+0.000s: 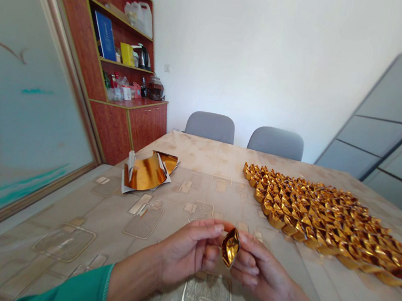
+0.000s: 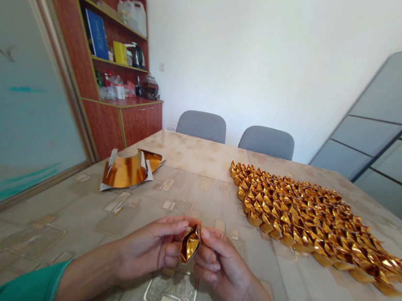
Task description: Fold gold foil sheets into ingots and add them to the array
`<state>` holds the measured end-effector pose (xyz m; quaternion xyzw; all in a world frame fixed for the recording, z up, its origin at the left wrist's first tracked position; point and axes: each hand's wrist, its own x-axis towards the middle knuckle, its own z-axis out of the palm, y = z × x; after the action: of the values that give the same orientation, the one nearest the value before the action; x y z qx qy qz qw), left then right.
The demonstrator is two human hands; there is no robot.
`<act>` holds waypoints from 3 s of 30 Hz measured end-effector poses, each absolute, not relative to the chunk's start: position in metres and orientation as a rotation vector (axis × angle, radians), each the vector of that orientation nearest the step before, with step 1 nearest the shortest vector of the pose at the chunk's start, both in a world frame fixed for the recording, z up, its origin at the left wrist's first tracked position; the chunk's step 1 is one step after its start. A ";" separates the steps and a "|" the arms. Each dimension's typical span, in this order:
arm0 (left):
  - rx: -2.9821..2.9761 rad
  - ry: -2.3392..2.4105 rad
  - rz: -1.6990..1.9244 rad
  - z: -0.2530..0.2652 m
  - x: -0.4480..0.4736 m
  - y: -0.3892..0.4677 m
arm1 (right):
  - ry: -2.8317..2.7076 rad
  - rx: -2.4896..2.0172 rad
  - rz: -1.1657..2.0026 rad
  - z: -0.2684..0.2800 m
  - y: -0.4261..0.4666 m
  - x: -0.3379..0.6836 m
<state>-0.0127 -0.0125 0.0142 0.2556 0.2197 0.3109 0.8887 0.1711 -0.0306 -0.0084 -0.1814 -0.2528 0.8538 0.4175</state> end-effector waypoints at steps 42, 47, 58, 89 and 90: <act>0.298 0.475 0.562 0.008 -0.016 -0.006 | -0.690 -0.631 2.135 -0.010 -0.029 0.171; 0.213 0.384 0.634 0.001 -0.009 -0.010 | -0.745 -0.629 2.050 -0.006 -0.030 0.171; 0.523 0.440 0.730 0.007 -0.007 -0.015 | -0.662 -0.629 2.070 -0.007 -0.028 0.172; 0.890 0.806 0.798 0.013 -0.003 -0.017 | -0.593 -0.668 2.101 -0.010 -0.028 0.166; 0.883 0.812 0.795 0.014 -0.003 -0.018 | -0.584 -0.670 2.099 -0.010 -0.028 0.166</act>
<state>-0.0028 -0.0176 0.0137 0.4043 0.3720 0.3640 0.7521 0.1663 -0.0278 -0.0105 -0.2671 -0.2328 0.8367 0.4177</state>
